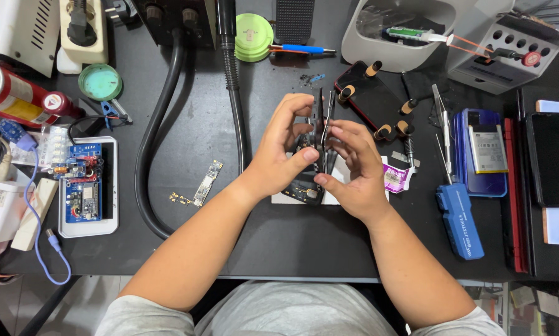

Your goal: The person applies adhesive to the edges of a smartphone screen assembly, then aligns and presses the screen onto the phone's internal chassis. The person then handles a small ribbon cable and places it into the phone's interior.

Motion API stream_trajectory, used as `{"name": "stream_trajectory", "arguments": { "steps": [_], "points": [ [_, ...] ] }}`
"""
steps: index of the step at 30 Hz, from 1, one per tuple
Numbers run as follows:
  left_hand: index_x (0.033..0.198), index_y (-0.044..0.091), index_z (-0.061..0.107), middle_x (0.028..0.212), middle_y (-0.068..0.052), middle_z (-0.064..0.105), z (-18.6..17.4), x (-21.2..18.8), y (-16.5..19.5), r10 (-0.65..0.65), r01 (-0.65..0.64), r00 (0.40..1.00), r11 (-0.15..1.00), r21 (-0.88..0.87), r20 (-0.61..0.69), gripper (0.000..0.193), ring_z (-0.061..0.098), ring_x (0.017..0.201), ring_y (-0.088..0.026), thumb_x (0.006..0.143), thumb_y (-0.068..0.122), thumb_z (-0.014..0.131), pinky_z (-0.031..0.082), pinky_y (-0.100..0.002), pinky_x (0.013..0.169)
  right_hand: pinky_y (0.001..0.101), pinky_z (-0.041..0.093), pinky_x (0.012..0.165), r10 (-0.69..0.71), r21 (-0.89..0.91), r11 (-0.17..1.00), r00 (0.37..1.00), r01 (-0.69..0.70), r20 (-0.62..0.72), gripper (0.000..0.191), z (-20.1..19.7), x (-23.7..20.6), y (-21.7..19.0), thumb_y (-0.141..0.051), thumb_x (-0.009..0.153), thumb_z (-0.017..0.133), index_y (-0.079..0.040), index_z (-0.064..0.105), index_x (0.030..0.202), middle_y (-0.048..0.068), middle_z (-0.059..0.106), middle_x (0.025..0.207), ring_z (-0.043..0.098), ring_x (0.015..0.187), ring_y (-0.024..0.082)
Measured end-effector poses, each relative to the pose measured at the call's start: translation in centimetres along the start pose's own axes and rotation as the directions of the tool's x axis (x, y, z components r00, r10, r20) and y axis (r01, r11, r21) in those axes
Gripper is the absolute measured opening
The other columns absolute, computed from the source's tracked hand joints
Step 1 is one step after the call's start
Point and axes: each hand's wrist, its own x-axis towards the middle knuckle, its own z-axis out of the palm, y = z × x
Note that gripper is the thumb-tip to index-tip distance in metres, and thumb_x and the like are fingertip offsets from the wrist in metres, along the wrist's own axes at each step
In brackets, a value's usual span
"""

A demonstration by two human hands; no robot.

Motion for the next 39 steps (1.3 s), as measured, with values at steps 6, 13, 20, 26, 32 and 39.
{"name": "stream_trajectory", "arguments": {
  "steps": [6, 13, 20, 26, 32, 39],
  "points": [
    [0.152, 0.003, 0.041, 0.141, -0.010, 0.040, 0.0, 0.1, 0.2, 0.027, -0.027, 0.999, 1.000, -0.005, 0.032, 0.075, 0.046, 0.133, -0.020, 0.097, 0.040, 0.075, 0.048, -0.037, 0.113, 0.0406, 0.051, 0.117, -0.020, -0.039, 0.999, 1.000, 0.021, 0.012, 0.069, 0.0, 0.1, 0.0, -0.019, 0.092, 0.085, -0.011, 0.051, 0.151, 0.014, 0.045, 0.154, 0.056, 0.137, 0.025],
    [0.152, 0.003, 0.041, 0.142, -0.009, 0.040, -0.1, 0.1, 0.4, 0.039, -0.039, 0.998, 0.999, -0.001, 0.051, 0.076, 0.047, 0.136, -0.021, 0.096, 0.039, 0.078, 0.049, -0.037, 0.114, 0.0408, 0.052, 0.116, -0.025, -0.068, 0.997, 1.000, 0.026, 0.013, 0.068, 0.0, 0.1, 0.0, -0.018, 0.091, 0.085, -0.010, 0.052, 0.150, 0.014, 0.046, 0.153, 0.058, 0.135, 0.025],
    [0.153, 0.004, 0.042, 0.145, -0.009, 0.040, 0.0, 0.1, 0.6, 0.039, -0.041, 0.998, 0.999, 0.028, 0.054, 0.077, 0.048, 0.136, -0.021, 0.096, 0.041, 0.078, 0.047, -0.035, 0.114, 0.0417, 0.053, 0.116, -0.043, -0.108, 0.993, 0.999, 0.045, 0.018, 0.068, 0.1, 0.2, -0.1, -0.018, 0.091, 0.086, -0.010, 0.052, 0.150, 0.015, 0.045, 0.152, 0.058, 0.136, 0.027],
    [0.155, 0.004, 0.036, 0.153, -0.012, 0.047, 0.3, 0.0, 0.8, -0.060, 0.075, 0.992, 0.988, -0.135, 0.107, 0.085, 0.056, 0.138, -0.025, 0.096, 0.050, 0.076, 0.050, -0.041, 0.120, 0.0411, 0.055, 0.114, -0.070, -0.227, 0.971, 0.997, 0.071, 0.011, 0.069, 0.1, 0.2, -0.5, -0.028, 0.091, 0.085, -0.012, 0.053, 0.150, 0.014, 0.046, 0.151, 0.057, 0.138, 0.029],
    [0.158, 0.004, 0.030, 0.151, -0.015, 0.046, 0.8, -0.1, 0.2, -0.071, 0.103, 0.991, 0.943, -0.316, 0.110, 0.084, 0.049, 0.144, -0.025, 0.100, 0.043, 0.076, 0.044, -0.043, 0.124, 0.0398, 0.054, 0.112, -0.046, -0.287, 0.957, 0.999, 0.044, -0.003, 0.068, 0.1, 0.0, -0.7, -0.039, 0.091, 0.083, -0.010, 0.057, 0.148, 0.012, 0.045, 0.149, 0.058, 0.133, 0.026],
    [0.160, 0.003, 0.028, 0.147, -0.014, 0.047, 1.2, -0.2, -0.2, -0.061, 0.081, 0.995, 0.958, -0.276, 0.083, 0.075, 0.048, 0.142, -0.023, 0.107, 0.037, 0.068, 0.041, -0.042, 0.129, 0.0380, 0.047, 0.115, -0.004, -0.280, 0.960, 1.000, 0.002, -0.008, 0.075, 0.2, 0.2, -1.0, -0.051, 0.090, 0.079, -0.010, 0.057, 0.148, 0.009, 0.042, 0.142, 0.052, 0.132, 0.024]
  ]
}}
